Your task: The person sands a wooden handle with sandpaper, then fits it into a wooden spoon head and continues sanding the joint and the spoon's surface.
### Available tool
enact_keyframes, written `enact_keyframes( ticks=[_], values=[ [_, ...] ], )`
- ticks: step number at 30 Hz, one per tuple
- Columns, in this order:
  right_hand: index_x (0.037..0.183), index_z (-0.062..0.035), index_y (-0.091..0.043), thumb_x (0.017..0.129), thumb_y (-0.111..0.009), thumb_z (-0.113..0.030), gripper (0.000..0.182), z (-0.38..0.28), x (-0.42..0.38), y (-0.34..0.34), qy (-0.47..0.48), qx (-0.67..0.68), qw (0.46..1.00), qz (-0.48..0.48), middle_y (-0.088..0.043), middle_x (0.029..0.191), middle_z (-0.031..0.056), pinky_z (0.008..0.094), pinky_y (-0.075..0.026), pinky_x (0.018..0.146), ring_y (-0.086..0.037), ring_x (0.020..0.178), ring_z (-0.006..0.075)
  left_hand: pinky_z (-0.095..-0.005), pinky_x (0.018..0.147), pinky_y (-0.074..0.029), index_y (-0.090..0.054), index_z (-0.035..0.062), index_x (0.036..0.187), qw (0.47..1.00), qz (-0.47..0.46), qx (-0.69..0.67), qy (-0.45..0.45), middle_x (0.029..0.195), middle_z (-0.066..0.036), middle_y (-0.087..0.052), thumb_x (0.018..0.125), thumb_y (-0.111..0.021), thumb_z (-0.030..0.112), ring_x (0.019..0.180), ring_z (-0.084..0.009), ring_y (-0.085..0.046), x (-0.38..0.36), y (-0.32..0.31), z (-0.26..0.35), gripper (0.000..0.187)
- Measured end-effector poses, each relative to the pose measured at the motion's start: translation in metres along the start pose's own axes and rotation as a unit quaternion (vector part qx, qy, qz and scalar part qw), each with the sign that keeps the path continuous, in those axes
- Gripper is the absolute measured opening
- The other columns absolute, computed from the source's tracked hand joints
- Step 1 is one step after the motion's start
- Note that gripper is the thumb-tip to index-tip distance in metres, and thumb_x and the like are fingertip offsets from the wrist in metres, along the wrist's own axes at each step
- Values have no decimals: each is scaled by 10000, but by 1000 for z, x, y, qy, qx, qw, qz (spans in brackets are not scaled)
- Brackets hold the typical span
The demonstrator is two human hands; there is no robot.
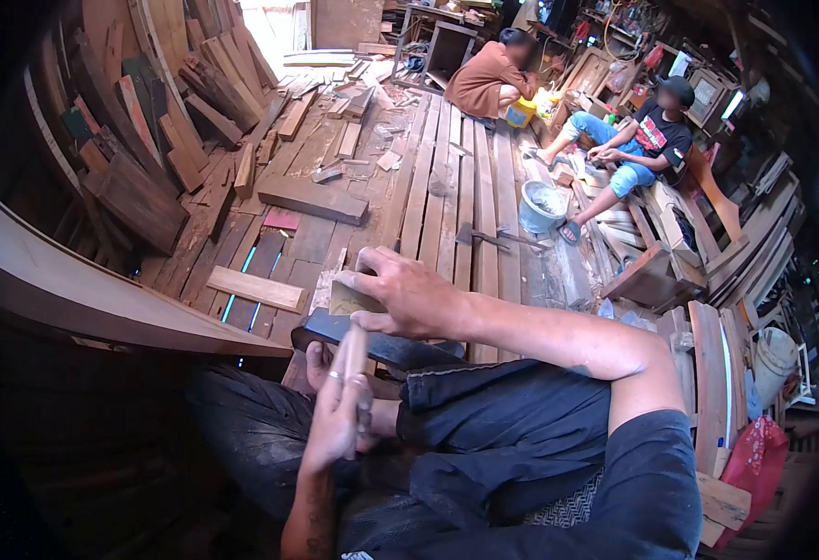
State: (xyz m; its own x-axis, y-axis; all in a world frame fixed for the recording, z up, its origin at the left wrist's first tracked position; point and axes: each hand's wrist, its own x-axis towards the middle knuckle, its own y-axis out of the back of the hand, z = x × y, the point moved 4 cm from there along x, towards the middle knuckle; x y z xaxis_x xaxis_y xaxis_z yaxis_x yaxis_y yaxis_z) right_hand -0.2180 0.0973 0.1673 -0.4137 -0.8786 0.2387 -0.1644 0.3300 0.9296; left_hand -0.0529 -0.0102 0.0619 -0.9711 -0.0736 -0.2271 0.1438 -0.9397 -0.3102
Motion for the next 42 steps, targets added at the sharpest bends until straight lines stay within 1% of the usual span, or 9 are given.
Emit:
enact_keyframes(
  ticks=[3, 6, 9, 21, 24, 31, 33, 35, 42],
  values=[
    [1485, -63, -582, 939, -773, -268, 614, 7, 1, -7, 30, 20, 999, 8, -562, 1237, 237, 497, -535, 1032, -615, 1191, 425, -208, 461, -378, -275, 121, 1711, 1000, -27, 2, -5, 719, 56, -485, 1123, -436, 101, 514, -39, -414, 1, -1, 2, 610],
    [1505, -55, -555, 956, -757, -201, 603, 10, 0, -5, 29, 72, 997, 14, -538, 1235, 236, 495, -522, 1036, -614, 1166, 427, -210, 460, -379, -266, 126, 1715, 999, 17, -16, -28, 719, 51, -487, 1122, -444, 96, 514, -39, -413, 6, 12, 6, 620],
    [1469, 41, -548, 960, -722, -111, 559, 3, 1, -5, 29, 81, 996, 9, -514, 1235, 277, 500, -525, 1025, -617, 1139, 462, -224, 436, -378, -291, 147, 1700, 1000, -1, -28, -9, 731, 12, -492, 1115, -447, 149, 500, -68, -426, 0, 4, 2, 606],
    [1532, -13, -531, 978, -734, -150, 606, 11, -1, -10, 17, 122, 992, 16, -496, 1213, 293, 507, -530, 992, -636, 1074, 471, -218, 410, -374, -251, 140, 1712, 997, 38, -53, -32, 696, 19, -461, 1120, -461, 185, 481, -61, -420, 2, 23, 14, 630],
    [1587, -68, -485, 987, -736, -145, 655, 9, 3, -20, 41, 103, 993, 41, -495, 1217, 248, 497, -539, 957, -652, 1019, 419, -222, 411, -377, -232, 125, 1716, 999, 12, -30, -43, 694, 16, -465, 1116, -468, 177, 477, -65, -411, 0, 13, 6, 647],
    [1589, -68, -485, 990, -733, -148, 652, 7, 4, -17, 49, 110, 992, 32, -493, 1223, 247, 500, -533, 976, -652, 1024, 419, -230, 432, -392, -244, 129, 1716, 999, 2, -39, -8, 746, 11, -516, 1109, -451, 94, 503, -53, -433, -3, 17, 3, 642],
    [1589, -73, -486, 992, -729, -143, 648, 2, 4, -15, 35, 110, 993, 18, -495, 1225, 249, 503, -531, 983, -653, 1031, 420, -228, 425, -389, -235, 134, 1720, 998, -22, -32, -41, 729, 16, -508, 1115, -454, 105, 499, -57, -436, 2, 13, -1, 644],
    [1555, -47, -517, 962, -761, -148, 649, 6, 1, -13, 32, 130, 991, 20, -495, 1216, 268, 503, -525, 990, -637, 1063, 441, -226, 407, -375, -249, 139, 1713, 998, 43, -33, -22, 684, 12, -479, 1111, -449, 154, 467, -71, -423, -1, 22, 5, 635],
    [1534, -57, -546, 937, -782, -142, 647, 2, 4, -16, 44, 117, 992, 12, -489, 1256, 286, 516, -532, 1007, -640, 1107, 475, -231, 435, -375, -248, 109, 1713, 998, 17, -44, -36, 697, 15, -495, 1120, -442, 127, 485, -62, -425, -3, 16, 10, 624]
  ],
)
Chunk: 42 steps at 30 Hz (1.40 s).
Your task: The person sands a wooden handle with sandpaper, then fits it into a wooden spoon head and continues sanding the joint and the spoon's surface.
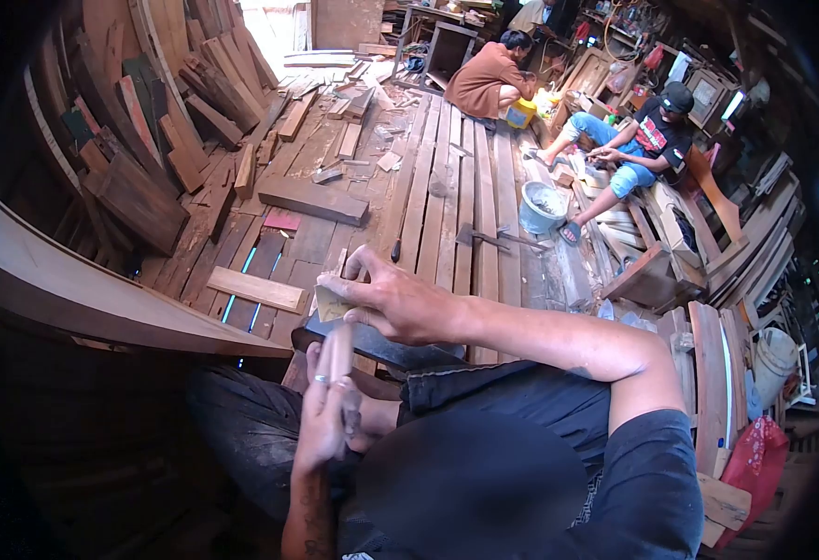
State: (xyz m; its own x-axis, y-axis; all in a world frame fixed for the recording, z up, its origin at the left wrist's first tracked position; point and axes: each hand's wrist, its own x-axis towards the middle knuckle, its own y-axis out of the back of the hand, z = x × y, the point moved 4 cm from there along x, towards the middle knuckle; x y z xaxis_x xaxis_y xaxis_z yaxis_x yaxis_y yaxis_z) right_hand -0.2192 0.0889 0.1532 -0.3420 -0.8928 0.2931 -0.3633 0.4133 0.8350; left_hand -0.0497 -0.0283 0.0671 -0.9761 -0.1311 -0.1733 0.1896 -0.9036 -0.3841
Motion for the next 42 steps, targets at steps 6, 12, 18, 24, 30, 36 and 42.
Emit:
enact_keyframes(
  ticks=[6, 12, 18, 24, 30, 36, 42],
  values=[
    [1526, -82, -565, 953, -763, -148, 611, 2, 1, -1, 5, -9, 1000, 5, -484, 1297, 308, 528, -535, 1007, -643, 1102, 491, -235, 463, -395, -279, 109, 1707, 1000, 4, 26, -11, 742, -4, -549, 1128, -437, 113, 500, -55, -436, 4, 1, -16, 601],
    [1572, -112, -526, 978, -747, -135, 634, 1, -1, 2, 16, -15, 999, 37, -501, 1276, 232, 496, -533, 1037, -663, 1114, 423, -220, 460, -399, -273, 118, 1709, 1000, 2, 17, -20, 832, -19, -579, 1125, -445, 108, 544, -51, -460, 6, 12, -12, 609],
    [1536, -74, -547, 974, -730, -127, 594, 2, -1, 4, 20, 14, 999, 30, -487, 1292, 300, 519, -521, 1039, -635, 1130, 488, -247, 451, -402, -279, 101, 1704, 999, 28, -33, 9, 722, 15, -494, 1122, -459, 94, 516, -71, -439, -2, 4, 13, 609],
    [1536, -60, -544, 980, -714, -117, 584, -1, -1, 3, -1, -1, 1000, 5, -481, 1304, 298, 512, -516, 1057, -626, 1154, 491, -230, 434, -379, -231, 161, 1720, 1000, 8, 19, -6, 696, 20, -464, 1123, -452, 184, 486, -72, -421, 5, 6, -6, 637],
    [1541, -56, -536, 984, -685, -87, 578, 0, 1, -1, -10, -17, 1000, -15, -479, 1311, 290, 513, -513, 1064, -627, 1157, 488, -230, 443, -393, -252, 127, 1713, 999, -11, 38, -12, 701, 20, -473, 1113, -494, 158, 511, -59, -429, 8, -1, -12, 647],
    [1550, -54, -525, 976, -672, -71, 593, -1, 2, 1, 9, -12, 1000, -2, -468, 1315, 282, 514, -509, 1066, -628, 1155, 474, -217, 408, -355, -224, 148, 1724, 999, 5, 29, -22, 696, 24, -471, 1117, -470, 134, 475, -59, -390, 10, 6, -15, 655],
    [1558, -54, -513, 977, -687, -95, 607, 5, -3, 2, 41, -31, 998, 35, -462, 1348, 294, 511, -514, 1045, -621, 1166, 479, -225, 421, -389, -223, 131, 1723, 1000, 16, -10, 9, 712, 28, -489, 1118, -452, 114, 488, -59, -431, 4, 8, -2, 647]
  ],
)
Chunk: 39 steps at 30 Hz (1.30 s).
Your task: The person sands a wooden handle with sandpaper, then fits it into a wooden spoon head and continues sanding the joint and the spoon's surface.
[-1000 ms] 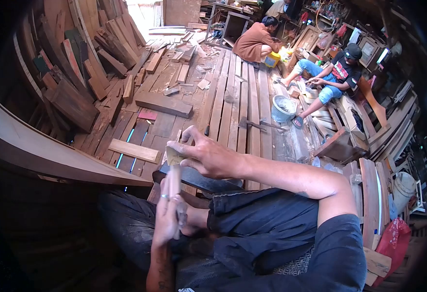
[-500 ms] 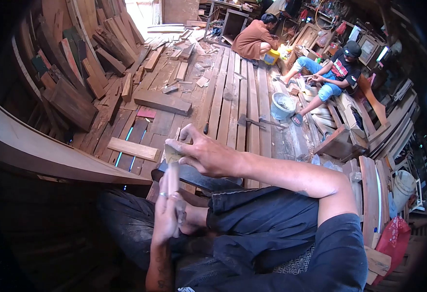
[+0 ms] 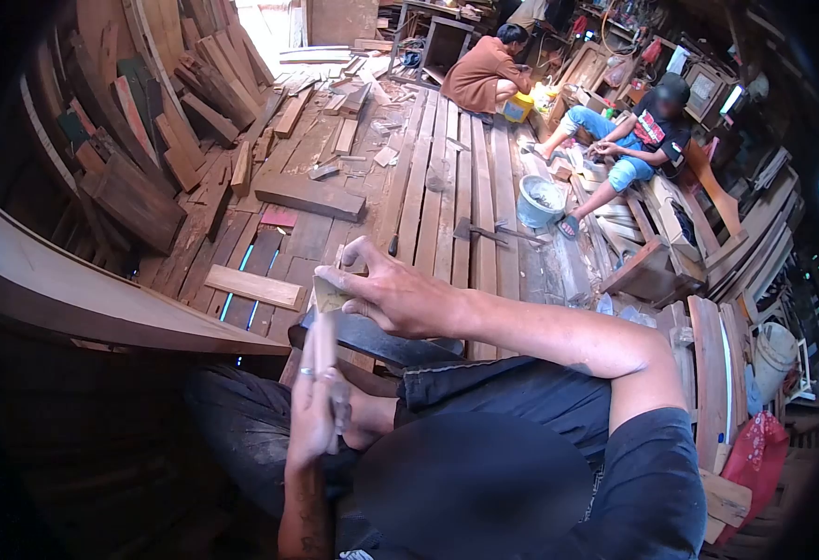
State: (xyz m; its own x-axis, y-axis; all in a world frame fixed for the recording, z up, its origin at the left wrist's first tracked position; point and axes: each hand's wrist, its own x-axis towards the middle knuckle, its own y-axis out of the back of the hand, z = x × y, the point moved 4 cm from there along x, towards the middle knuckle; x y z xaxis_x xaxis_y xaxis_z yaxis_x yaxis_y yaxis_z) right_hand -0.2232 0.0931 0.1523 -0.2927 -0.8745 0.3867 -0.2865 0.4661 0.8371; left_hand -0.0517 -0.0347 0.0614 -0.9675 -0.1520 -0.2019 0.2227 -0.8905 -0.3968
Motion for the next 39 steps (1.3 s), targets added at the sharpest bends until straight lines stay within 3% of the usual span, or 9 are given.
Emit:
enact_keyframes(
  ticks=[3, 5, 9, 14, 17, 21, 27, 29, 39],
  values=[
    [1564, -52, -501, 968, -683, -75, 623, -3, 2, -2, -29, 0, 999, -44, -460, 1364, 299, 513, -509, 1051, -602, 1205, 490, -217, 404, -366, -234, 130, 1718, 990, -36, 121, -69, 690, 39, -459, 1116, -451, 138, 474, -56, -398, 13, 15, -32, 640],
    [1571, -68, -493, 983, -694, -98, 623, -2, -1, 2, -33, 2, 999, -32, -464, 1342, 275, 514, -509, 1061, -616, 1183, 482, -219, 407, -364, -237, 133, 1718, 1000, 3, -14, -9, 704, 33, -466, 1116, -451, 128, 481, -58, -402, 2, 0, -4, 639],
    [1568, -38, -483, 953, -649, -19, 637, -7, 3, -1, -11, -21, 999, -35, -459, 1354, 306, 513, -510, 1060, -588, 1224, 499, -233, 420, -376, -244, 127, 1718, 999, -14, 23, -17, 717, 31, -486, 1113, -439, 117, 496, -55, -424, 1, -3, -12, 636],
    [1575, -36, -463, 958, -653, -29, 646, -5, 1, -1, -14, -23, 999, -26, -444, 1341, 303, 515, -511, 1058, -587, 1219, 504, -234, 449, -402, -249, 121, 1718, 999, -10, -27, -14, 718, 24, -520, 1119, -456, 118, 520, -45, -460, -1, 9, 6, 634],
    [1573, -36, -462, 976, -665, -62, 630, -7, 5, -7, -11, -15, 999, -31, -434, 1349, 301, 516, -504, 1070, -580, 1226, 508, -226, 437, -379, -240, 120, 1721, 998, -15, 51, -45, 724, 36, -510, 1121, -432, 117, 514, -41, -425, 5, 16, -27, 629],
    [1566, -32, -465, 992, -673, -98, 614, -4, 2, -1, -25, -6, 999, -41, -432, 1353, 306, 518, -510, 1064, -586, 1219, 513, -233, 418, -377, -272, 149, 1708, 999, 23, -9, -24, 684, 21, -460, 1118, -463, 156, 468, -67, -400, 1, 7, 1, 620],
    [1557, -28, -480, 978, -672, -72, 612, -7, 3, -1, -24, -4, 999, -39, -437, 1356, 305, 510, -506, 1063, -589, 1212, 493, -223, 410, -369, -244, 129, 1714, 995, -18, 76, -55, 703, 20, -466, 1112, -427, 130, 471, -58, -395, 6, 4, -20, 629],
    [1555, -26, -485, 976, -671, -65, 609, -7, 0, 3, -26, -3, 999, -37, -439, 1361, 308, 509, -503, 1070, -590, 1214, 492, -233, 428, -389, -239, 130, 1718, 1000, 4, 13, -24, 720, 12, -471, 1115, -438, 117, 490, -67, -413, -1, -1, 8, 635],
    [1556, -55, -494, 995, -650, -78, 583, -9, 0, 3, -33, -12, 999, -36, -442, 1356, 308, 516, -517, 1049, -605, 1192, 502, -239, 424, -389, -255, 131, 1713, 1000, -5, -3, 0, 734, -1, -517, 1102, -477, 127, 489, -72, -435, -5, -5, -3, 650]
  ],
)
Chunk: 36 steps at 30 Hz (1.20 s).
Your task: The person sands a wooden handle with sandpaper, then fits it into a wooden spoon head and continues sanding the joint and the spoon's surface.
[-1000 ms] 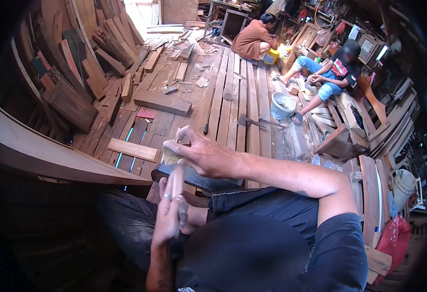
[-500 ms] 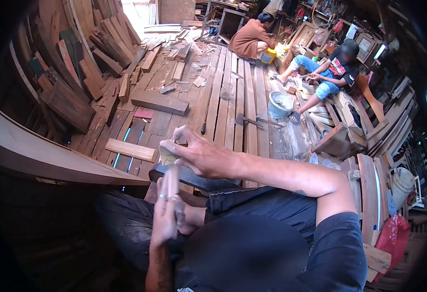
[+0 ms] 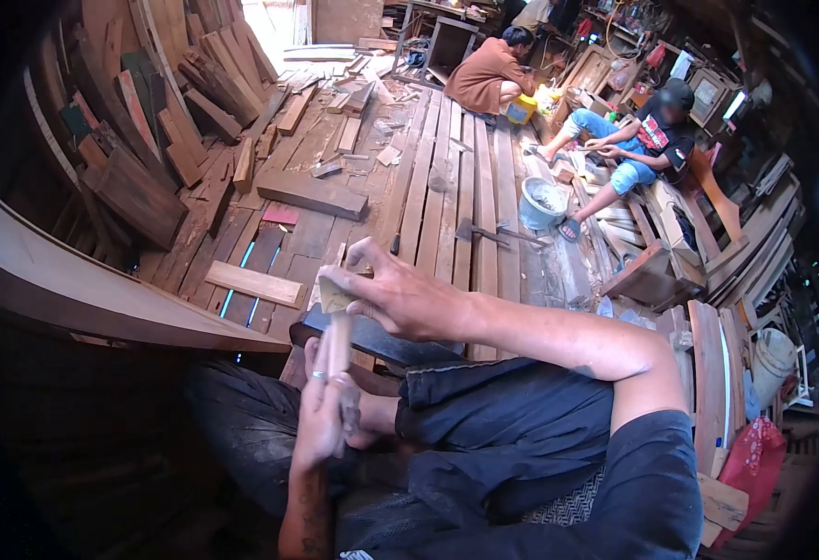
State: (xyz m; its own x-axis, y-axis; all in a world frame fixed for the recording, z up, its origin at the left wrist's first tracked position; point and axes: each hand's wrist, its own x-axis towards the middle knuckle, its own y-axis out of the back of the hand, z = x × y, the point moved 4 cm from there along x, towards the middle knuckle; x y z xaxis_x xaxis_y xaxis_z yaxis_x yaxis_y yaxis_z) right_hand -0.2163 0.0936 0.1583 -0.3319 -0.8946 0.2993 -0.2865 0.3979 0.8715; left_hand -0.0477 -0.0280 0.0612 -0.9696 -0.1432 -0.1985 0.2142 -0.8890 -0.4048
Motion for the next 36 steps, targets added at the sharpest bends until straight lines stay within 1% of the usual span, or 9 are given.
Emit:
enact_keyframes(
  ticks=[6, 14, 19, 20, 22, 26, 28, 33, 36],
  values=[
    [1570, -59, -469, 998, -637, -78, 596, -2, 0, -2, 21, -3, 1000, 12, -451, 1342, 319, 558, -543, 979, -625, 1127, 511, -231, 429, -387, -268, 118, 1710, 1000, 4, 3, 26, 696, 28, -493, 1104, -489, 116, 485, -57, -430, 0, 6, -14, 644],
    [1563, -42, -480, 1012, -649, -110, 580, -6, 1, 2, 2, -6, 1000, -5, -448, 1374, 328, 536, -540, 1019, -651, 1115, 516, -221, 425, -379, -240, 135, 1716, 999, -3, -31, -41, 715, 10, -507, 1092, -473, 118, 469, -75, -419, 5, 14, 7, 666],
    [1563, -35, -474, 1020, -649, -127, 578, -11, 6, 3, 2, -9, 1000, -18, -445, 1378, 330, 533, -545, 1028, -638, 1151, 527, -217, 437, -387, -256, 102, 1709, 1000, -11, -6, 1, 706, 15, -486, 1092, -499, 129, 497, -62, -430, 1, 1, -6, 664],
    [1563, -35, -474, 1020, -651, -128, 578, -10, 4, 5, -5, -9, 1000, -18, -445, 1378, 331, 533, -547, 1027, -636, 1155, 529, -215, 438, -387, -269, 115, 1708, 999, 50, -5, 8, 704, 20, -479, 1091, -497, 130, 504, -61, -429, 6, 12, -15, 658],
    [1565, -36, -472, 1018, -654, -123, 583, -10, 2, 6, -10, -12, 1000, -16, -445, 1379, 331, 531, -549, 1025, -633, 1161, 532, -218, 438, -391, -262, 107, 1710, 1000, 8, 8, -26, 716, 18, -491, 1090, -492, 126, 509, -60, -431, 3, 7, 14, 661],
    [1566, -40, -477, 1009, -666, -116, 593, -13, 7, 5, -11, -19, 1000, -22, -453, 1372, 332, 528, -557, 1011, -640, 1149, 534, -232, 438, -395, -281, 98, 1704, 999, -38, 14, -22, 746, 7, -527, 1088, -468, 112, 518, -69, -455, 1, -5, -1, 645],
    [1562, -42, -487, 1003, -675, -123, 595, -13, 2, 5, -11, -13, 1000, -16, -460, 1365, 335, 528, -563, 1003, -650, 1131, 534, -230, 438, -394, -287, 100, 1702, 999, 27, 17, -15, 746, 4, -527, 1097, -475, 117, 522, -71, -459, 3, 8, -3, 634],
    [1548, -46, -513, 999, -689, -162, 588, -9, 6, -3, 15, -6, 1000, 7, -477, 1350, 347, 536, -566, 995, -676, 1090, 522, -233, 401, -379, -311, 105, 1685, 1000, 14, 4, -10, 693, 22, -485, 1103, -465, 138, 474, -60, -426, -3, -9, -5, 603],
    [1589, -98, -483, 1009, -717, -207, 635, -4, 3, -4, 16, -4, 1000, 14, -478, 1344, 295, 512, -543, 1017, -663, 1107, 489, -243, 427, -417, -281, 107, 1694, 1000, 17, -21, 3, 720, 9, -529, 1129, -459, 136, 491, -69, -471, -1, 11, 0, 593]
  ],
)
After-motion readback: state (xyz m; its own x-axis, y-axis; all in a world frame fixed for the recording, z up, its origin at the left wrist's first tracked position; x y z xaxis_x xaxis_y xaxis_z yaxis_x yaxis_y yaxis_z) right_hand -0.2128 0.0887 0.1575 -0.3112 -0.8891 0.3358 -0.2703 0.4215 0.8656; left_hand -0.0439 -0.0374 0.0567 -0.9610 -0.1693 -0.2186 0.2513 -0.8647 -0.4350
